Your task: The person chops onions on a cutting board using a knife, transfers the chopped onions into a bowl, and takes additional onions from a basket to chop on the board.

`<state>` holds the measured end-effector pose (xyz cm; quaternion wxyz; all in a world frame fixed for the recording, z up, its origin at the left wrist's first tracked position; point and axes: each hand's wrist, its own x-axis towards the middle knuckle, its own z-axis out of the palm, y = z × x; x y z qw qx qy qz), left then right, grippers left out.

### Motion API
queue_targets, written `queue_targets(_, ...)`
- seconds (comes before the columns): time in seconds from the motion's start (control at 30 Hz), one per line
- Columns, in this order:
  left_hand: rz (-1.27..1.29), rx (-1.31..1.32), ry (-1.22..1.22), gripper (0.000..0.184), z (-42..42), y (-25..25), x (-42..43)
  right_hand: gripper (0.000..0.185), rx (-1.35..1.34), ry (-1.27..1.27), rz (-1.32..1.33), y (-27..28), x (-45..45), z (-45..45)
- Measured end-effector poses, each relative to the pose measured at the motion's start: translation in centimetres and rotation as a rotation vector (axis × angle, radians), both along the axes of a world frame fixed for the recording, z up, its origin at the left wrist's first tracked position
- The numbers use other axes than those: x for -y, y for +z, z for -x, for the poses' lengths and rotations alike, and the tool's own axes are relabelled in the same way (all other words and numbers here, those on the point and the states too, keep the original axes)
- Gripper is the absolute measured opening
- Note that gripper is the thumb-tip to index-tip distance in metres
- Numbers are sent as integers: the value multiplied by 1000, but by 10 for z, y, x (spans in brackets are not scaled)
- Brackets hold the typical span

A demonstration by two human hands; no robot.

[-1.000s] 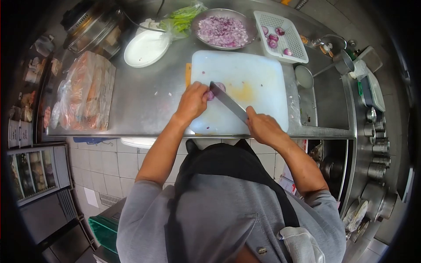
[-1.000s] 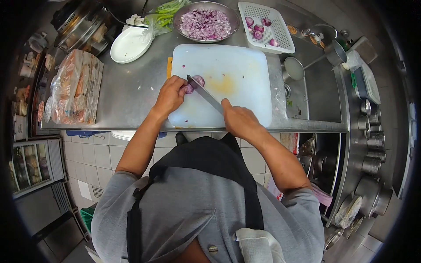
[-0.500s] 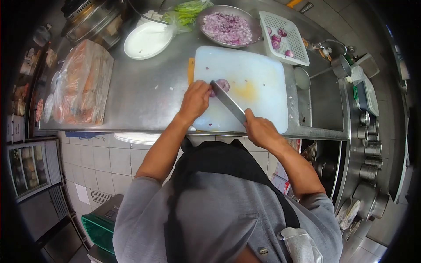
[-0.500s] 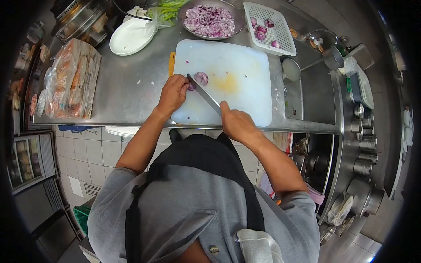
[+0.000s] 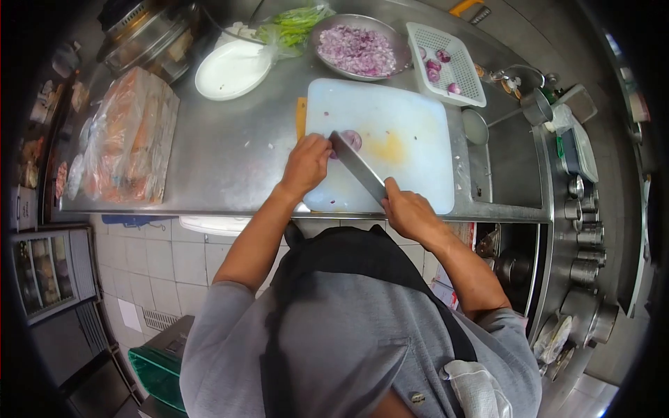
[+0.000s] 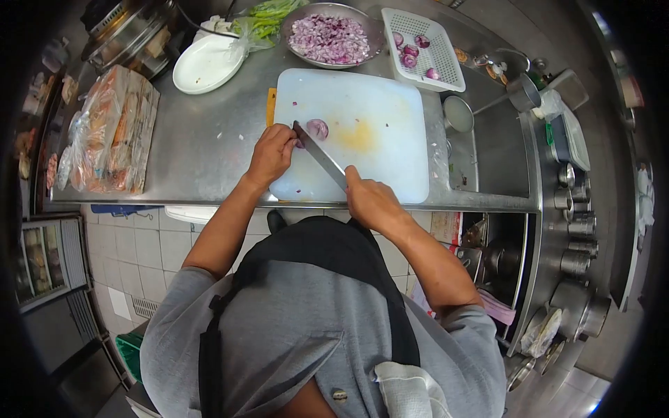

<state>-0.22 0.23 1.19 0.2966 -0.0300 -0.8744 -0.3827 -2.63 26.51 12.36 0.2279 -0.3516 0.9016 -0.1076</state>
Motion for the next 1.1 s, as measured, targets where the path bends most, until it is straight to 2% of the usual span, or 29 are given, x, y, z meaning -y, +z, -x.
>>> queue_targets(0.1, 18, -5, -14, 8, -1, 1, 2, 18, 52, -4, 8, 0, 1, 3)
queue_targets(0.23, 91, -7, -68, 7, 5, 0, -1, 28, 43, 26, -22, 19, 0, 1)
queue_targets(0.33, 60, 44, -76, 10, 0, 7, 5, 30, 35, 57, -15, 26, -31, -16)
queue_targets(0.4, 45, 84, -74, 16, 5, 9, 4, 28, 116, -66, -17, 23, -48, -13)
queue_targets(0.5, 231, -87, -104, 21, 11, 19, 1, 24, 112, -147, 38, 13, -58, -12)
queue_targets(0.6, 223, 128, -200, 24, 11, 32, 2, 22, 84, -196, 61, 8, -45, 0)
queue_targets(0.7, 185, 311, -82, 25, 10, 37, -11, 19, 51, -245, 85, 1, -42, 8)
queue_targets(0.9, 99, 286, -21, 20, 12, 26, -20, 21, -5, -113, 50, -1, -37, 8)
queue_targets(1.0, 78, 356, -37, 16, 14, 37, -21, 20, -23, -62, 7, 39, -27, 11)
queue_targets(1.1, 65, 331, -39, 14, 16, 34, -20, 23, -8, -51, 76, 15, -15, 15)
